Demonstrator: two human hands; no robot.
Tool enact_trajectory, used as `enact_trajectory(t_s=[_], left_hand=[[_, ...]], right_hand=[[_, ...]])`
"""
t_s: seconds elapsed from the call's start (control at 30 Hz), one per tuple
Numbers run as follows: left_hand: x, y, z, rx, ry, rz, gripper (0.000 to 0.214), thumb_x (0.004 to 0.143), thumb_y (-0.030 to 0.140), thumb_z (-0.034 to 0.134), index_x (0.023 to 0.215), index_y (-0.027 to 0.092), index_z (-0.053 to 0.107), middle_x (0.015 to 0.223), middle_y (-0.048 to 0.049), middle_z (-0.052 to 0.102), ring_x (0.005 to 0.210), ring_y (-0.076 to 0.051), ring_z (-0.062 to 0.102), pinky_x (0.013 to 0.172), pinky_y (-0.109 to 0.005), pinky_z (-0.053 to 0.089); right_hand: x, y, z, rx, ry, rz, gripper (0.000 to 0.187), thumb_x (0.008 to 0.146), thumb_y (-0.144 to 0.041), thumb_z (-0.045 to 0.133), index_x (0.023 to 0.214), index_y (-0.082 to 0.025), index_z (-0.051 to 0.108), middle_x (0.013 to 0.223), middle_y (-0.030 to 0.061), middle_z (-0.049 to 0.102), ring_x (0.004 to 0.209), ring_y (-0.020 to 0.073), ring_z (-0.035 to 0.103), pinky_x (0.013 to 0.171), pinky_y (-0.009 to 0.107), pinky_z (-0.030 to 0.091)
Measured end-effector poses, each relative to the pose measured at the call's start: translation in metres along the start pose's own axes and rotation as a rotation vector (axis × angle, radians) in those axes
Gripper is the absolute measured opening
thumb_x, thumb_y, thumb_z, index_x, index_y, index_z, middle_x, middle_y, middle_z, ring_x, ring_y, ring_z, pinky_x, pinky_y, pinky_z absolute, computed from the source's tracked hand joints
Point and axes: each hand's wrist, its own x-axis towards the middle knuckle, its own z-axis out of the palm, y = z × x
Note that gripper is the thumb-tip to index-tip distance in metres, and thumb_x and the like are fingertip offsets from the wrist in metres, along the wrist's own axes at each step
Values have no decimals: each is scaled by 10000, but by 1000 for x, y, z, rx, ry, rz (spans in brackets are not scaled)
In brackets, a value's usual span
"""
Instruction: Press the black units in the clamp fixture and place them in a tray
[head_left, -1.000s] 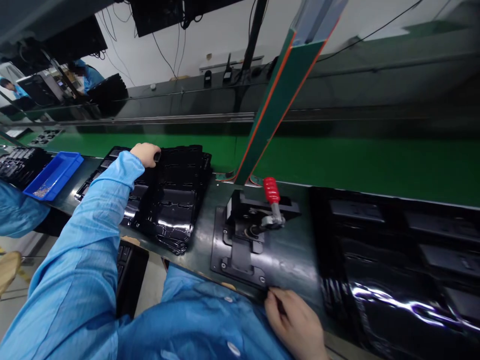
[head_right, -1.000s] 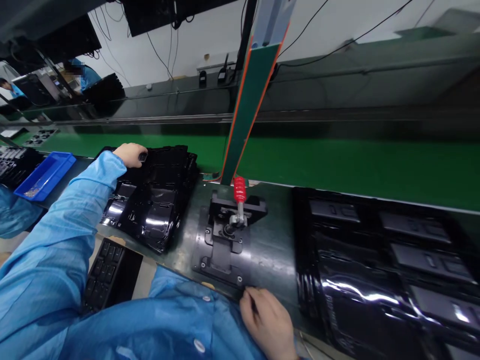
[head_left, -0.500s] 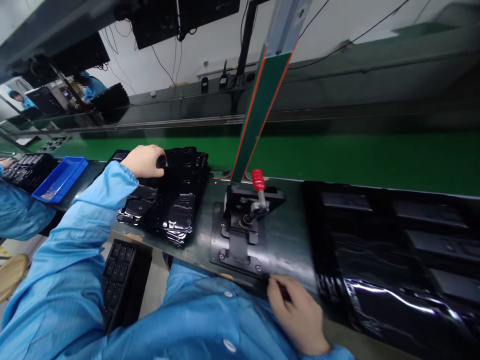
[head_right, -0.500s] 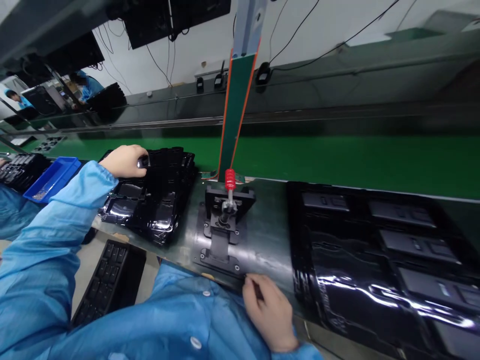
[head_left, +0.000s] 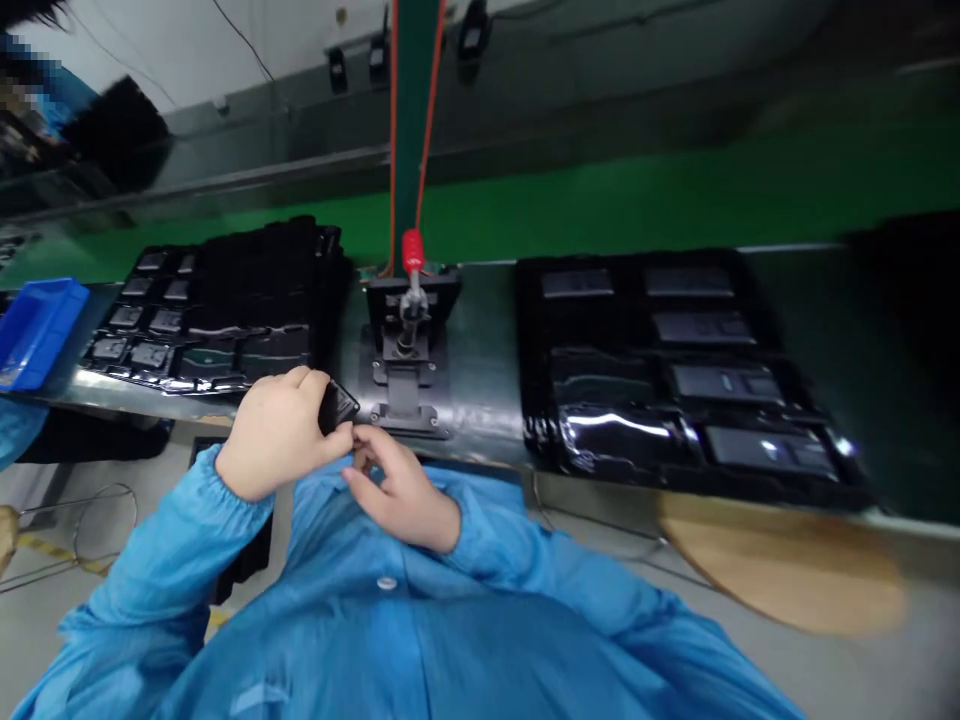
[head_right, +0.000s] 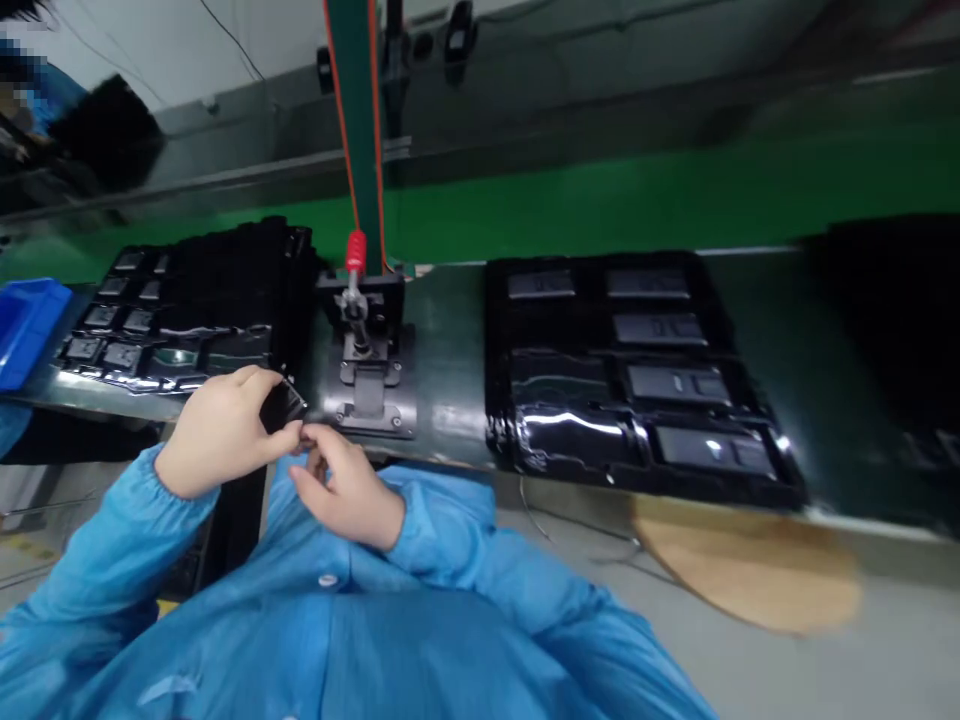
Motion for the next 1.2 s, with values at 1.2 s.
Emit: enact_trajectory(t_s=[1.2], left_hand=[[11,24,131,-766,24,55,592,870,397,819,1404,169,706,1263,-123,760,1025,-246,724,1024,-453,617]], right_hand=[[24,45,-83,-93,272,414,126,910,-281,634,961,-244,525,775,-45,579,689,146,546,628,262,401]])
